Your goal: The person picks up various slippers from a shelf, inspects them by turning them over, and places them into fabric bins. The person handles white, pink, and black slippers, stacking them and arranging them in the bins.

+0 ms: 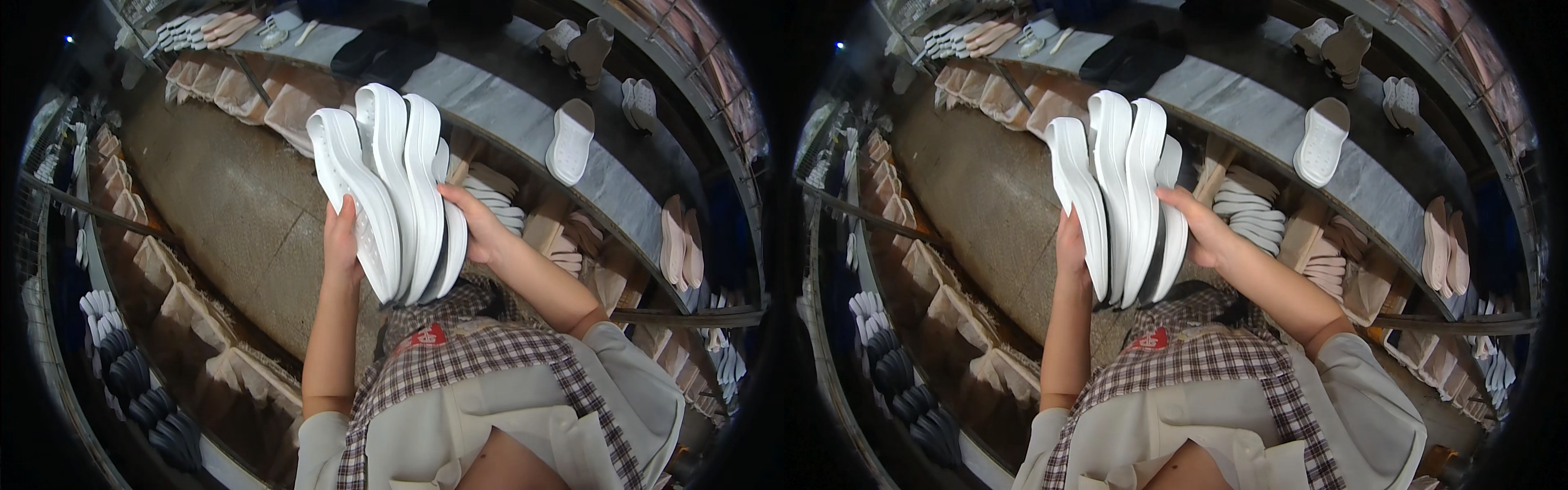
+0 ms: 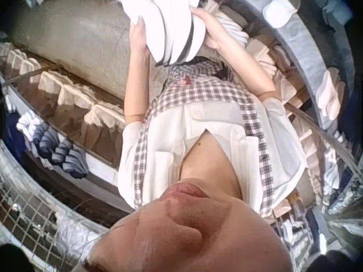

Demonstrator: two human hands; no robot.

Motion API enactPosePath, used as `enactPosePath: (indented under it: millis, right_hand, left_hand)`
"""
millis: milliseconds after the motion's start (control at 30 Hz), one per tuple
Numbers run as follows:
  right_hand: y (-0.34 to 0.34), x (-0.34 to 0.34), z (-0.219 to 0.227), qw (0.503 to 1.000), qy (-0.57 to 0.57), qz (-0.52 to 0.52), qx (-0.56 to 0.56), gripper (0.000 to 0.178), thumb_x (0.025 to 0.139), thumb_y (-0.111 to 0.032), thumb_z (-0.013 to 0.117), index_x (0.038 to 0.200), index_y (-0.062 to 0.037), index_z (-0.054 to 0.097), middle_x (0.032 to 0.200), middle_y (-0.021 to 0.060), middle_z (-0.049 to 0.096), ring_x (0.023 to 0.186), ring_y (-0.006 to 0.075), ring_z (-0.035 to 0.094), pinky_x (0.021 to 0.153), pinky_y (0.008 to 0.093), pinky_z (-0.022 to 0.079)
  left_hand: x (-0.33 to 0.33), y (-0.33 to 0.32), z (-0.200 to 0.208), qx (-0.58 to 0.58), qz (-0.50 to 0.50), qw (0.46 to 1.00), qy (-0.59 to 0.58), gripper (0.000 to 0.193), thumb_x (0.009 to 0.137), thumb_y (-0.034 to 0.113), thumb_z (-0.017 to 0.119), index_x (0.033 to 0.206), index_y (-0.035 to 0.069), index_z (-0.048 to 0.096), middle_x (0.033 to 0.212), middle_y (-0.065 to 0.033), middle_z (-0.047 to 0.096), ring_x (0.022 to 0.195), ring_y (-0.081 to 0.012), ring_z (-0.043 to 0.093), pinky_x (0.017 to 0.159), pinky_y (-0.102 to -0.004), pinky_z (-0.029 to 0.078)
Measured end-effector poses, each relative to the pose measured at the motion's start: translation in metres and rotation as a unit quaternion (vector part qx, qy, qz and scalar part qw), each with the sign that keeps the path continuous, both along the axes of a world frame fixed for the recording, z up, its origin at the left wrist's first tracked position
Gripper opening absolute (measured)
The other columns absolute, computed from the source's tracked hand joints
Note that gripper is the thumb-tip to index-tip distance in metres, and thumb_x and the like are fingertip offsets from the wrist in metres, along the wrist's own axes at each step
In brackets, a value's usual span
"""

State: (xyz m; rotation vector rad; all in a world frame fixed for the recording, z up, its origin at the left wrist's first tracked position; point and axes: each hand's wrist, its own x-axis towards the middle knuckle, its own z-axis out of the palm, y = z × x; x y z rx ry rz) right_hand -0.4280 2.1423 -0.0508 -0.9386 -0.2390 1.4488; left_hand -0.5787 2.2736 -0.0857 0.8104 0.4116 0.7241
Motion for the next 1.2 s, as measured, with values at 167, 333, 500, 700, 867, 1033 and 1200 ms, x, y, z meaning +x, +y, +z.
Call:
enactPosePath:
  millis: [167, 333, 500, 700, 867, 1033, 1200]
  right_hand:
    - [-0.002, -0.004, -0.013, 0.978, 0.095, 0.030, -0.183, 0.076, 0.079, -0.059, 0.056, 0.135, -0.0114, 0.040, 0.133, 0.0146, 0.046, 0.122, 0.0324, 0.041, 0.098, 0.0525, 0.031]
    - [-0.008, -0.012, -0.030, 0.954, 0.178, 0.059, -0.235, 0.070, 0.076, -0.062, 0.055, 0.128, -0.0175, 0.043, 0.129, 0.0141, 0.044, 0.113, 0.0332, 0.040, 0.090, 0.0473, 0.030]
    - [-0.014, -0.021, -0.051, 0.929, 0.213, 0.047, -0.300, 0.073, 0.074, -0.066, 0.053, 0.127, -0.0162, 0.047, 0.128, 0.0138, 0.046, 0.115, 0.0323, 0.041, 0.090, 0.0498, 0.032]
    - [-0.018, -0.027, -0.060, 0.915, 0.265, 0.054, -0.300, 0.062, 0.076, -0.060, 0.055, 0.122, -0.0184, 0.050, 0.120, 0.0112, 0.048, 0.108, 0.0310, 0.042, 0.088, 0.0475, 0.033]
    - [-0.019, -0.033, -0.057, 0.908, 0.250, 0.049, -0.333, 0.059, 0.077, -0.062, 0.052, 0.116, -0.0172, 0.055, 0.117, 0.0098, 0.052, 0.107, 0.0286, 0.045, 0.087, 0.0467, 0.036]
    - [-0.014, -0.034, -0.057, 0.899, 0.257, 0.061, -0.348, 0.059, 0.079, -0.064, 0.049, 0.114, -0.0169, 0.056, 0.114, 0.0095, 0.054, 0.104, 0.0281, 0.047, 0.085, 0.0461, 0.037]
    - [0.001, -0.032, -0.049, 0.912, 0.244, 0.083, -0.319, 0.058, 0.081, -0.063, 0.046, 0.116, -0.0178, 0.053, 0.114, 0.0086, 0.055, 0.104, 0.0264, 0.048, 0.084, 0.0445, 0.037]
  left_hand:
    - [-0.010, 0.002, -0.030, -0.154, -0.046, 0.985, 0.066, 0.045, 0.097, 0.026, 0.045, 0.130, -0.004, 0.037, 0.119, -0.0163, 0.055, 0.104, -0.0269, 0.058, 0.087, -0.0399, 0.049]
    - [-0.023, -0.006, -0.051, -0.211, -0.076, 0.966, 0.128, 0.040, 0.098, 0.026, 0.042, 0.123, -0.006, 0.045, 0.113, -0.0157, 0.059, 0.099, -0.0244, 0.060, 0.084, -0.0370, 0.051]
    - [-0.032, -0.009, -0.069, -0.276, -0.099, 0.944, 0.154, 0.038, 0.099, 0.026, 0.041, 0.118, -0.005, 0.050, 0.109, -0.0147, 0.061, 0.093, -0.0236, 0.062, 0.081, -0.0358, 0.052]
    - [-0.038, -0.011, -0.092, -0.312, -0.140, 0.927, 0.152, 0.031, 0.095, 0.020, 0.046, 0.113, -0.005, 0.054, 0.102, -0.0136, 0.064, 0.084, -0.0233, 0.065, 0.071, -0.0366, 0.056]
    - [-0.045, -0.013, -0.097, -0.317, -0.162, 0.921, 0.159, 0.030, 0.094, 0.018, 0.045, 0.114, -0.002, 0.054, 0.102, -0.0151, 0.064, 0.085, -0.0237, 0.067, 0.068, -0.0374, 0.058]
    - [-0.050, -0.013, -0.097, -0.326, -0.148, 0.915, 0.185, 0.030, 0.094, 0.020, 0.044, 0.113, -0.001, 0.054, 0.105, -0.0151, 0.063, 0.087, -0.0249, 0.066, 0.069, -0.0385, 0.058]
    - [-0.055, 0.000, -0.080, -0.294, -0.128, 0.923, 0.214, 0.037, 0.094, 0.026, 0.042, 0.117, 0.000, 0.054, 0.110, -0.0156, 0.063, 0.093, -0.0268, 0.065, 0.078, -0.0434, 0.057]
